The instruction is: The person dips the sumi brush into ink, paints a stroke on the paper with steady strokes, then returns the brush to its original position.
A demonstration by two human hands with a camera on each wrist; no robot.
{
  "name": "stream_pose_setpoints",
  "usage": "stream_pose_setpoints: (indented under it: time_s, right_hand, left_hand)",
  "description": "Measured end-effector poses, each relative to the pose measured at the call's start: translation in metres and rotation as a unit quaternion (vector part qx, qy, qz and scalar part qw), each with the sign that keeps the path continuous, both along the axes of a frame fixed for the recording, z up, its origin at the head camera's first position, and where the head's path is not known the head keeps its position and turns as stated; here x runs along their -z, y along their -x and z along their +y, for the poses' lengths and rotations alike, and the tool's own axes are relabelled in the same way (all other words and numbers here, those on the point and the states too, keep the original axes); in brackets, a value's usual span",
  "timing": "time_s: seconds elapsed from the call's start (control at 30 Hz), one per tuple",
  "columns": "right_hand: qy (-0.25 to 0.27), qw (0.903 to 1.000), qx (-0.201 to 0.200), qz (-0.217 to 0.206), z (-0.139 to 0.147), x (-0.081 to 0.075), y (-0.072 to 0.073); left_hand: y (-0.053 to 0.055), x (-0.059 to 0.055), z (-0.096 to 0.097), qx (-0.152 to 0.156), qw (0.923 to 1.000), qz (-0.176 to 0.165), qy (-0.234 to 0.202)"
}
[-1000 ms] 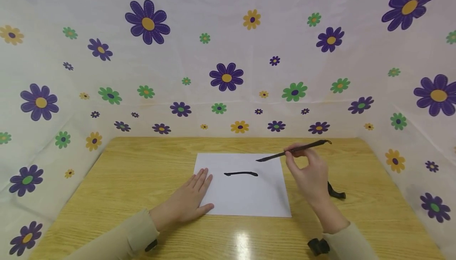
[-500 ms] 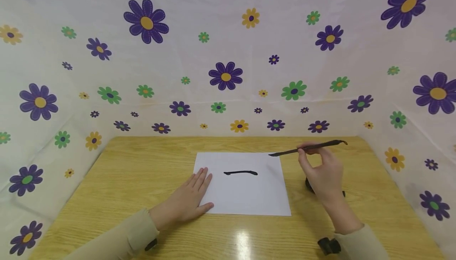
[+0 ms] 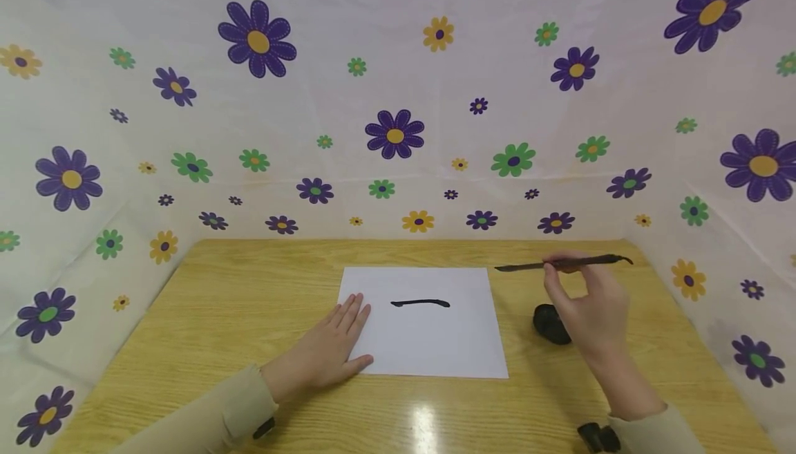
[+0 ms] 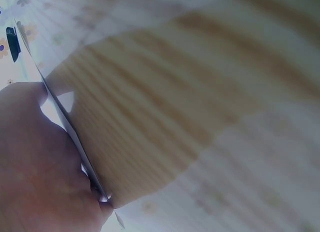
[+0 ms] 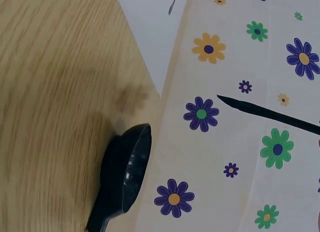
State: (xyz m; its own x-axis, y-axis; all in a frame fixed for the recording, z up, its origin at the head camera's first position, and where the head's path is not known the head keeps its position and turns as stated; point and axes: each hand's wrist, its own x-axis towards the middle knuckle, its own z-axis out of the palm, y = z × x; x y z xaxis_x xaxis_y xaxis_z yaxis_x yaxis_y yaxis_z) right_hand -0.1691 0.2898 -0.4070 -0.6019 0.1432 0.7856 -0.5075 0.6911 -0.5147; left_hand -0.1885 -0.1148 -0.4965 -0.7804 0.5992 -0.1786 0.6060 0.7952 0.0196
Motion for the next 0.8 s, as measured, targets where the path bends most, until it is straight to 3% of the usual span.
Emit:
stream_pose_setpoints:
  time_s: [0.3,0.8]
  right_hand:
    - [-0.042,0.9989,0.007,0.019,0.018,-0.003,-0.009]
    - [-0.084,0.9918,0.011,0.096,0.036,-0.008,-0.022]
  left_hand:
    - [0.003,0.012,-0.002,0.005,0.9999,0.016,-0.003]
    - [-0.002,0.001,0.001,-0.005,1.0,-0.001,-0.001]
